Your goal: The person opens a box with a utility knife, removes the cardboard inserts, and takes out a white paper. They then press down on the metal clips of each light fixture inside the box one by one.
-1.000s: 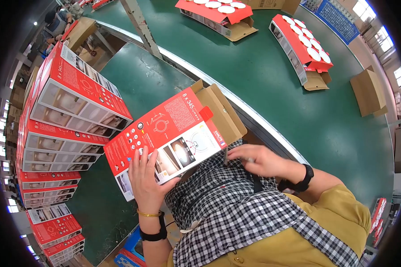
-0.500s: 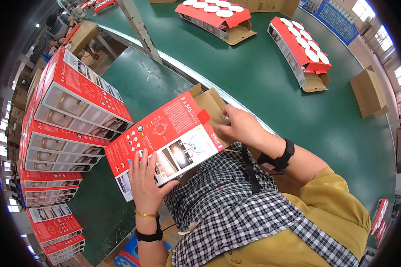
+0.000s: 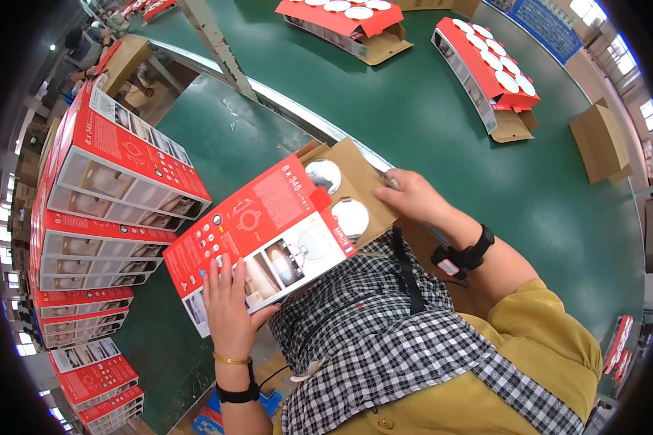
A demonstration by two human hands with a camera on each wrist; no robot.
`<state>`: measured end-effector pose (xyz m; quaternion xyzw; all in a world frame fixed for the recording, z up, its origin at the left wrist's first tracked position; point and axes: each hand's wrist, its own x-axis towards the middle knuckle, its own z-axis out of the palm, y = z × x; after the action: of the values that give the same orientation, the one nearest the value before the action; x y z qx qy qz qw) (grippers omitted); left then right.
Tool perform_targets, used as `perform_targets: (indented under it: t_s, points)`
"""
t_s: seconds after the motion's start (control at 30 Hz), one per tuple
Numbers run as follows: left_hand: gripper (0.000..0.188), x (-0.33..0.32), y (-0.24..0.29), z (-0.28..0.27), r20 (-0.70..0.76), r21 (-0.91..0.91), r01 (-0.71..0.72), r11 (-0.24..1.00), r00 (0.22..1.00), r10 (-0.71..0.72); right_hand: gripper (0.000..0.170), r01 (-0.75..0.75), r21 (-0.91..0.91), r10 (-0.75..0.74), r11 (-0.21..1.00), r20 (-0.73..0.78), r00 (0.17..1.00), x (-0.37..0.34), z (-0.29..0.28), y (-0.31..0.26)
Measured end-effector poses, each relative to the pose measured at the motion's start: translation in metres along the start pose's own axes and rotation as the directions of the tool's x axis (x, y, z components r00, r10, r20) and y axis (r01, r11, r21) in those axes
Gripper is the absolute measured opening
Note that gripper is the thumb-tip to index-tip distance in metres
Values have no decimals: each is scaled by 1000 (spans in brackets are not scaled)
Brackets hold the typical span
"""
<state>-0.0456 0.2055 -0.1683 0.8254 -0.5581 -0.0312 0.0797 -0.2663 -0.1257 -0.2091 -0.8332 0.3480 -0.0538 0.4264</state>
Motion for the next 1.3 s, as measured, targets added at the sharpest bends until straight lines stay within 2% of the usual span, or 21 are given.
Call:
perform_targets:
  t_s: [0.07, 0.13, 0.23, 0.27, 0.33, 0.37, 0.4, 0.43, 0.47, 0.5, 0.67, 0.73, 0.8, 0.87, 0.97, 1.07, 1.3]
  points:
    - [103, -11, -12, -1, 19, 35, 20, 999, 1000, -21, 37, -32, 187, 59, 982, -137, 989, -5, -14, 17]
    - [104, -21, -23, -3, 21, 41, 11, 999, 1000, -12, 37, -39, 247, 89, 968, -193, 977, -9, -33, 36]
    - [104, -32, -35, -8, 60, 81, 55, 995, 996, -60, 30, -171, 399, 238, 901, -124, 963, -11, -70, 61]
    - [104, -33, -36, -8, 55, 75, 50, 996, 997, -54, 30, -171, 393, 239, 903, -132, 962, -12, -76, 69]
    - [105, -33, -36, -7, 7, 29, 50, 998, 999, -50, 31, -300, 355, 320, 886, 1, 947, -15, -86, 76]
    - [104, -32, -35, -7, 8, 28, 56, 998, 998, -56, 42, -289, 448, 286, 846, 75, 955, -11, -81, 90]
    - [104, -32, -36, -7, 4, 26, 49, 998, 999, -50, 42, -287, 448, 288, 847, 67, 955, -10, -80, 95]
    - [104, -33, -37, -6, 4, 23, 55, 998, 998, -55, 46, -322, 736, 264, 595, 200, 944, -8, -75, 90]
    - [105, -34, -37, -6, 4, 20, 61, 998, 998, -61, 52, -353, 902, 185, 251, 313, 932, -4, -71, 87]
    - [104, -33, -35, -7, 8, 16, 69, 998, 998, -69, 64, -393, 892, 118, 223, 375, 919, 3, -67, 92]
    - [103, -34, -38, -9, 15, 38, 41, 998, 999, -42, 67, -375, 896, 135, 236, 352, 926, 22, -50, 86]
    - [102, -34, -38, -8, 37, 58, 42, 997, 998, -44, 66, -381, 869, 76, 315, 377, 923, 30, -39, 86]
    - [102, -34, -38, -9, 20, 46, 27, 999, 999, -28, 64, -393, 860, 72, 326, 392, 917, 30, -38, 78]
    - [102, -34, -36, -11, 25, 35, 35, 999, 999, -36, 61, -356, 902, -8, 245, 369, 929, 31, -37, 76]
    - [102, -34, -36, -12, 29, 21, 35, 999, 999, -36, 56, -378, 901, 44, 212, 378, 925, 32, -36, 68]
    - [102, -34, -37, -11, 27, 29, 29, 999, 999, -30, 54, -316, 905, 30, 287, 321, 947, 32, -35, 60]
    - [100, -35, -40, -10, 23, 48, 18, 999, 1000, -19, 56, -286, 914, 17, 287, 294, 956, 35, -33, 77]
